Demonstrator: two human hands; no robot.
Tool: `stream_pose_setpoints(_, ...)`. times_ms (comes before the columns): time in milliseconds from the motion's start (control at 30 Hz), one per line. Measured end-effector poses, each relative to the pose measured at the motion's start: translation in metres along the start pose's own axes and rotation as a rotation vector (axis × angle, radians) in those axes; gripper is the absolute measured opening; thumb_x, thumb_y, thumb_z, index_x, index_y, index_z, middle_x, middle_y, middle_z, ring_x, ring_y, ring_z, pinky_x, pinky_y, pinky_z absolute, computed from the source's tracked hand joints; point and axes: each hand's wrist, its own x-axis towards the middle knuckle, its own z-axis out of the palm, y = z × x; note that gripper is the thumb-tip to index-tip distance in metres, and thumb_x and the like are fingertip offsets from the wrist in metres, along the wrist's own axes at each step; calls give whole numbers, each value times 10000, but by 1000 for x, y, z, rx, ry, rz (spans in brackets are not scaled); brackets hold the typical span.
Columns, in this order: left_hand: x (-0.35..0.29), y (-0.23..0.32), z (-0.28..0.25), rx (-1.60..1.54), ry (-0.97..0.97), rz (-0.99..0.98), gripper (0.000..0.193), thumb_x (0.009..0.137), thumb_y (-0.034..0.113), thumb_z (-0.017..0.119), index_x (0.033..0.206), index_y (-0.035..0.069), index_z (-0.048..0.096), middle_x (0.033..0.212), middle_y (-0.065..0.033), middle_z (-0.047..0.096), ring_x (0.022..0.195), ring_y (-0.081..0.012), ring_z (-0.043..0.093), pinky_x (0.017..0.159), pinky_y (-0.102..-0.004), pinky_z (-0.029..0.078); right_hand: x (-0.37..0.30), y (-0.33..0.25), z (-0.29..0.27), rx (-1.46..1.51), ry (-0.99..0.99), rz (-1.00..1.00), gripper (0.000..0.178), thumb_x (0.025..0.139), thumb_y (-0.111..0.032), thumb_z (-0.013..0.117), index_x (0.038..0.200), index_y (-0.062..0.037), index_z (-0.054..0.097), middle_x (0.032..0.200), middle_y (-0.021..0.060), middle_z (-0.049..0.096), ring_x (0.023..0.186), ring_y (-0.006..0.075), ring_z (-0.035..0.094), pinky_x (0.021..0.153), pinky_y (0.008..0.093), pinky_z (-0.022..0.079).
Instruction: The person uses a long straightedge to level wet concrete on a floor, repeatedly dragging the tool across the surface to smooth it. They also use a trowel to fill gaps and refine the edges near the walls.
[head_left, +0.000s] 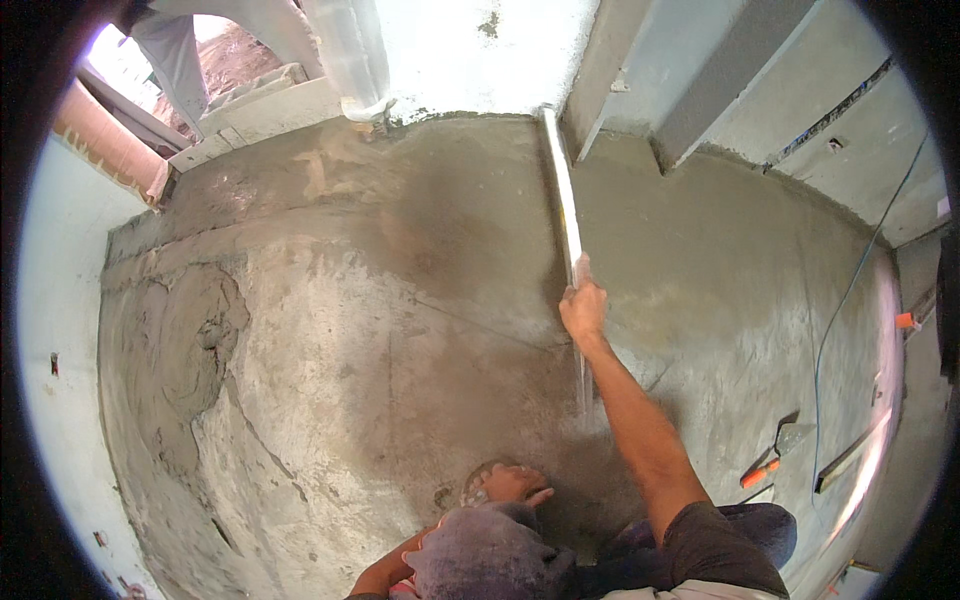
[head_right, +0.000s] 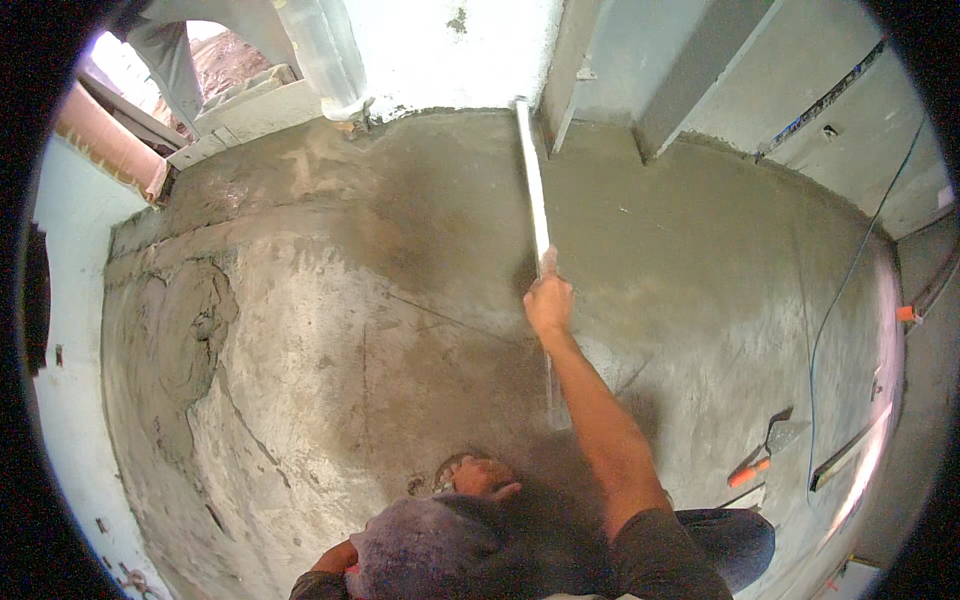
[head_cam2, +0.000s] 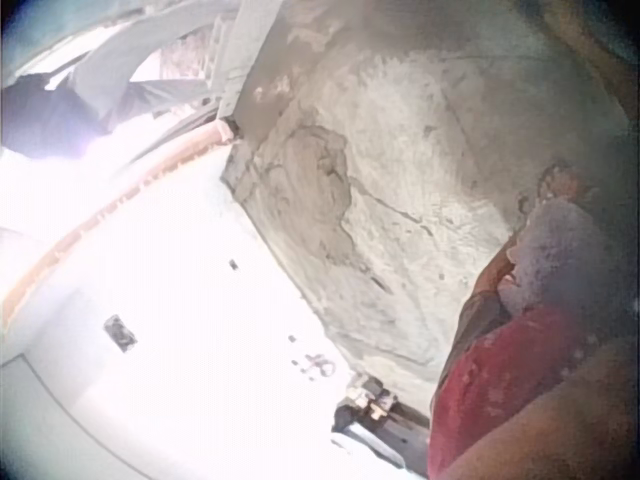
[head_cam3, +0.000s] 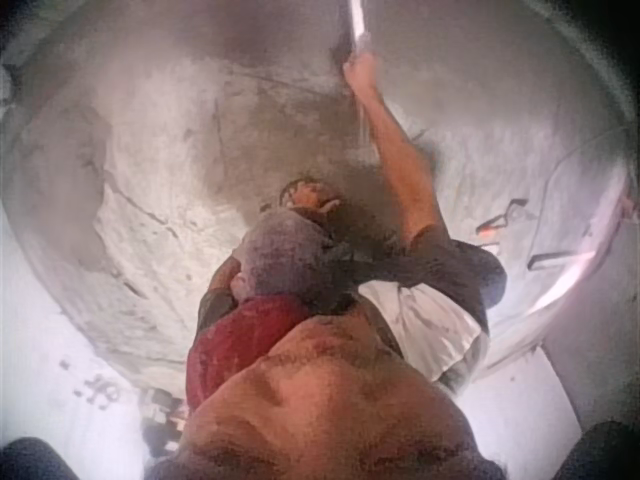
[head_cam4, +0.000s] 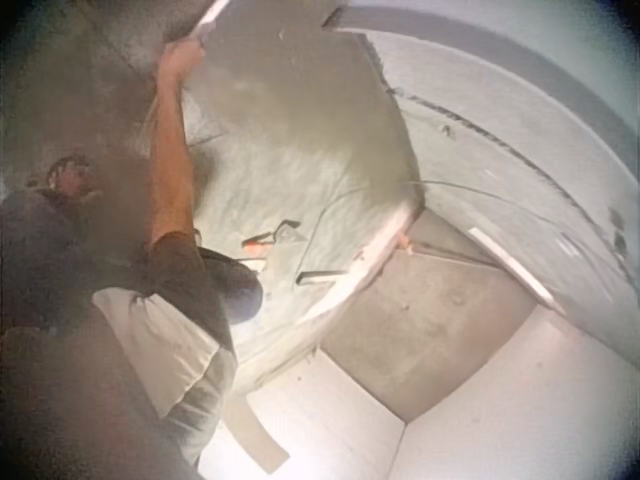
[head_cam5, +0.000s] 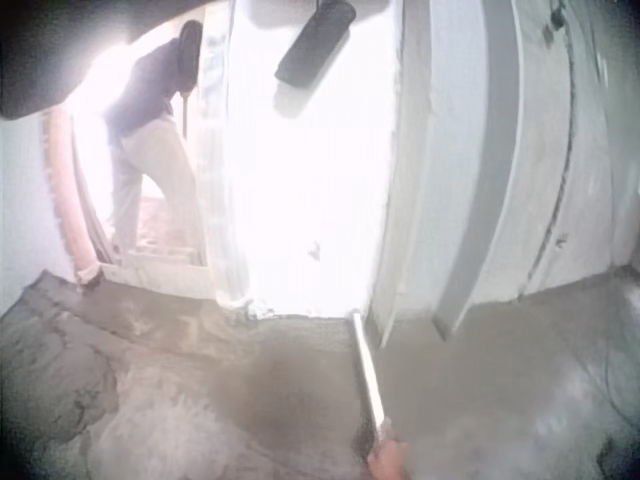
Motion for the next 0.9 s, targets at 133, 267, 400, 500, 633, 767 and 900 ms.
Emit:
stream_pose_setpoints(133,-3,13,-14,28,25,-41,355,895,425,475,956,118,642,961,-47,643,958,-240,593,839,-421,414,9,5,7,20,16,86,656,721,-20,594,1327,58,354,867,270,620,786,394,625,719,449,501)
stream_pose_setpoints(267,-4,21,-29,55,-25,-62,358,891,432,485,923,116,649,928,-41,649,945,-233,598,827,-420,418,22,-2,14,-1,44,75,688,695,-21,619,1321,74,350,848,259,622,788,381,626,726,455,493)
stream_pose_setpoints(400,-1,-9,12,-43,47,6,364,880,444,504,937,115,648,937,-55,648,919,-259,604,835,-446,423,25,-9,28,-33,75,87,644,685,-4,581,1297,63,393,854,267,615,785,404,617,721,472,489)
stream_pose_setpoints(500,2,-10,12,-7,-29,5,375,879,458,497,950,124,653,946,-47,653,936,-246,600,824,-427,428,24,-16,41,20,95,82,631,680,1,560,1288,66,404,852,273,614,789,412,615,722,478,488)
stream_pose_setpoints(633,-2,-15,12,25,-9,49,389,884,461,486,975,119,646,939,-49,655,943,-234,598,784,-411,429,19,-32,51,30,66,40,643,679,-10,563,1293,77,394,846,281,610,803,406,618,729,469,488)
stream_pose_setpoints(767,-9,15,-29,27,4,-45,401,892,459,478,1012,110,637,959,-55,656,950,-238,598,765,-407,428,12,-37,54,34,72,10,651,704,-12,574,1313,76,364,852,271,605,764,389,617,706,465,490)
stream_pose_setpoints(900,-10,17,-37,5,-52,-35,406,897,456,471,1019,105,635,986,-59,653,958,-241,595,779,-412,428,1,-56,48,-16,-43,0,619,717,-24,557,1311,34,395,872,284,608,784,410,613,727,474,482)
